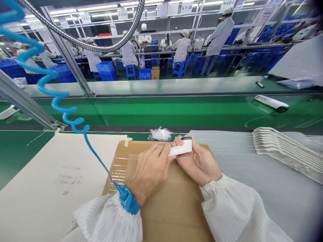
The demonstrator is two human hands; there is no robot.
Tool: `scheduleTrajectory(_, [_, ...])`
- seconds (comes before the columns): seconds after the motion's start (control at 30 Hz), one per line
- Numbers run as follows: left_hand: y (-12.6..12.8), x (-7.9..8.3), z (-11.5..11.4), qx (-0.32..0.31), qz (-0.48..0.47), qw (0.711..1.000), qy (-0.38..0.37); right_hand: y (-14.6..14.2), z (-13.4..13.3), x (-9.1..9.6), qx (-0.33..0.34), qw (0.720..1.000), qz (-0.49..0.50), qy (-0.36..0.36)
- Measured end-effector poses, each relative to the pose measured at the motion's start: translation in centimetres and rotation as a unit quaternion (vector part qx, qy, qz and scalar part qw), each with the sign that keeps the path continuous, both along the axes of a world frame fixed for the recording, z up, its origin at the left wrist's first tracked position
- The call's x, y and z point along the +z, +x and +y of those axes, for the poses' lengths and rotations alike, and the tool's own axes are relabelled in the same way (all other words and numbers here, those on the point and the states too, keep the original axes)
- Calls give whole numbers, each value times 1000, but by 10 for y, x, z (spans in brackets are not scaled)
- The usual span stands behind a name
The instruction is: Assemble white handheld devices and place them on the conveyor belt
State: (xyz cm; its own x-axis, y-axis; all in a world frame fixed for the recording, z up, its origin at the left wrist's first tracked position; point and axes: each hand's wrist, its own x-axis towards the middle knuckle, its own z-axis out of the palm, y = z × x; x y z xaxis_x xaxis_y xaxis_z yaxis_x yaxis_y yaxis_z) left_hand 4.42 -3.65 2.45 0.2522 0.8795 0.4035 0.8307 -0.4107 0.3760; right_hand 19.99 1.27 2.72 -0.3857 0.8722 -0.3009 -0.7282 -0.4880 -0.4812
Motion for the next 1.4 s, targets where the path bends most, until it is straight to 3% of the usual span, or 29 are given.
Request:
scheduleTrajectory(0.1, [3,5,-1,4,-80,996,-46,-2,-1,-3,4,1000,-9,15])
scheduleTrajectory(0.17, [3,7,2,43,-199,964,-169,-4,0,-6,-13,998,-47,36])
scheduleTrajectory(0.27, [0,8,10,95,-396,831,-379,-6,1,-12,-31,990,-102,95])
scheduleTrajectory(0.33, [-4,8,15,95,-474,758,-438,-6,1,-16,-26,984,-114,136])
scheduleTrajectory(0.37, [-5,8,16,95,-493,740,-448,-6,1,-18,-25,981,-117,152])
scheduleTrajectory(0.47, [-8,8,17,91,-522,716,-454,-5,2,-21,-29,977,-126,171])
scheduleTrajectory(0.6, [-13,8,17,37,-560,699,-444,-4,4,-24,-13,975,-139,174])
scheduleTrajectory(0.7, [-24,7,23,26,-607,710,-355,-3,7,-27,-5,976,-165,140])
scheduleTrajectory(0.77, [-39,5,33,86,-626,736,-244,-2,10,-28,-11,978,-180,105])
scheduleTrajectory(0.83, [-61,3,49,195,-570,782,-163,-1,11,-30,-14,980,-181,84])
scheduleTrajectory(0.9, [-87,2,69,309,-434,831,-160,0,12,-30,-11,981,-175,85])
scheduleTrajectory(1.0, [-125,5,104,362,-363,844,-158,0,12,-31,-12,982,-166,87])
scheduleTrajectory(1.1, [-152,11,131,366,-322,864,-124,0,11,-30,-13,985,-152,85])
scheduleTrajectory(1.2, [-163,16,144,365,-273,887,-76,-1,11,-30,-16,987,-138,83])
scheduleTrajectory(1.3, [-156,20,143,354,-222,907,-45,-1,11,-31,-15,988,-132,81])
scheduleTrajectory(1.4, [-129,23,127,299,-183,935,-57,-1,11,-31,-17,987,-134,82])
